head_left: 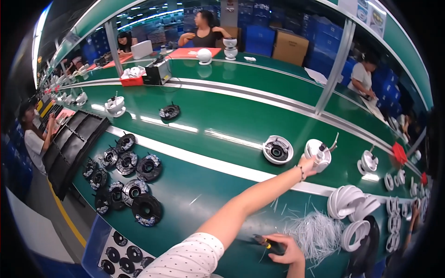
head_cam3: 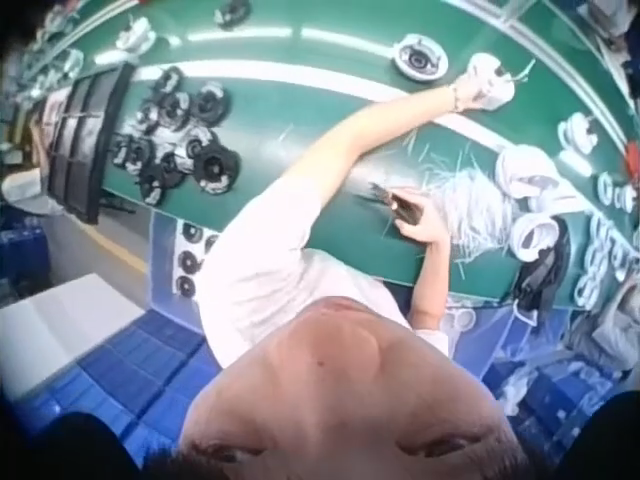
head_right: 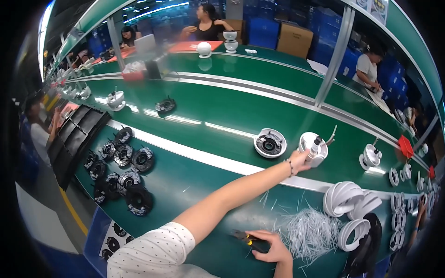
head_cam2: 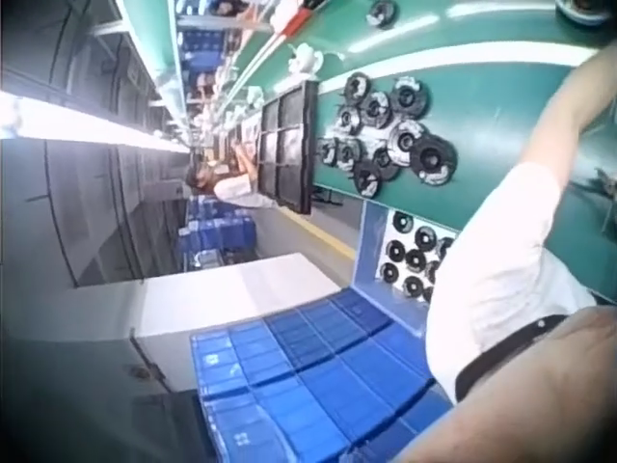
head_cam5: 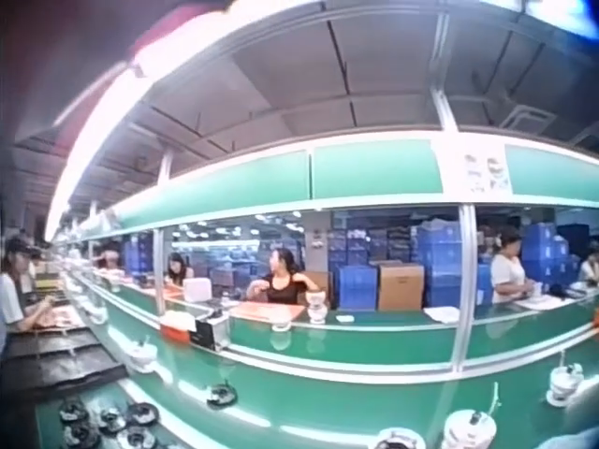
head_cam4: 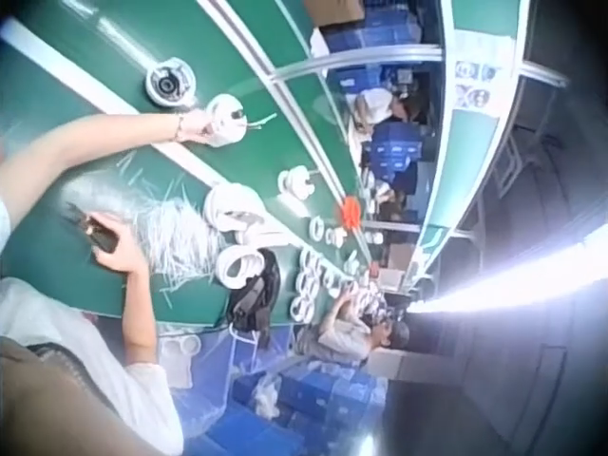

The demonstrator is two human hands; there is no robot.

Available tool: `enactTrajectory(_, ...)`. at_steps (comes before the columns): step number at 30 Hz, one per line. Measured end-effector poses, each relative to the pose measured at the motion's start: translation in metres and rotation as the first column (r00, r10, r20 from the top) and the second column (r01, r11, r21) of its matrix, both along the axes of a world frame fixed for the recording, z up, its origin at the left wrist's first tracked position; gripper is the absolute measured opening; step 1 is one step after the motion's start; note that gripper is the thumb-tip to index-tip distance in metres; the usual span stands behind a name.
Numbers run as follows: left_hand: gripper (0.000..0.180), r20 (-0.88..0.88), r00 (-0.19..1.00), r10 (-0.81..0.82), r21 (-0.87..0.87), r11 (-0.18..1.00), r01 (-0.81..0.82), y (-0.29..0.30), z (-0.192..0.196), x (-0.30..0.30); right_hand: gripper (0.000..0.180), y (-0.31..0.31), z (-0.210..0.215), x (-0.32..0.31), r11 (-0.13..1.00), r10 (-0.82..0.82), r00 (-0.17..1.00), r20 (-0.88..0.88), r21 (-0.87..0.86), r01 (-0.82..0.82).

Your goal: Assembling electronic components for light fixtures or cameras on an industrial conveyor line.

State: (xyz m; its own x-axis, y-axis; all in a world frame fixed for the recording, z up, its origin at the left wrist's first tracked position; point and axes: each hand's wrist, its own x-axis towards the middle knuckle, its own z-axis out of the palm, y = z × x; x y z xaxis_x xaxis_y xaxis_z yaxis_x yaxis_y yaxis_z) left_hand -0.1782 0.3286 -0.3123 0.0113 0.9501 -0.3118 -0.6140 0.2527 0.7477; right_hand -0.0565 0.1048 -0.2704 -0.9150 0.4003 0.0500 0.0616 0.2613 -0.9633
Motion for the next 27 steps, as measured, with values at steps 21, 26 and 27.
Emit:
enactTrajectory(21,0.034,-0.540,0.774,0.331,0.269,0.939,-0.213,-0.350,0.087,-0.223,0.056,-0.018,0.011,-0.027,0.453,-0.373,0.826,-0.423,-0.860,-0.235)
enactTrajectory(26,0.034,-0.630,0.606,0.485,0.345,0.875,-0.340,-0.401,0.091,-0.243,0.051,-0.013,0.015,-0.026,0.486,-0.291,0.878,-0.381,-0.849,-0.207)
enactTrajectory(27,0.034,-0.646,0.567,0.511,0.347,0.858,-0.379,-0.414,0.091,-0.251,0.049,-0.014,0.018,-0.029,0.494,-0.293,0.901,-0.320,-0.857,-0.144)
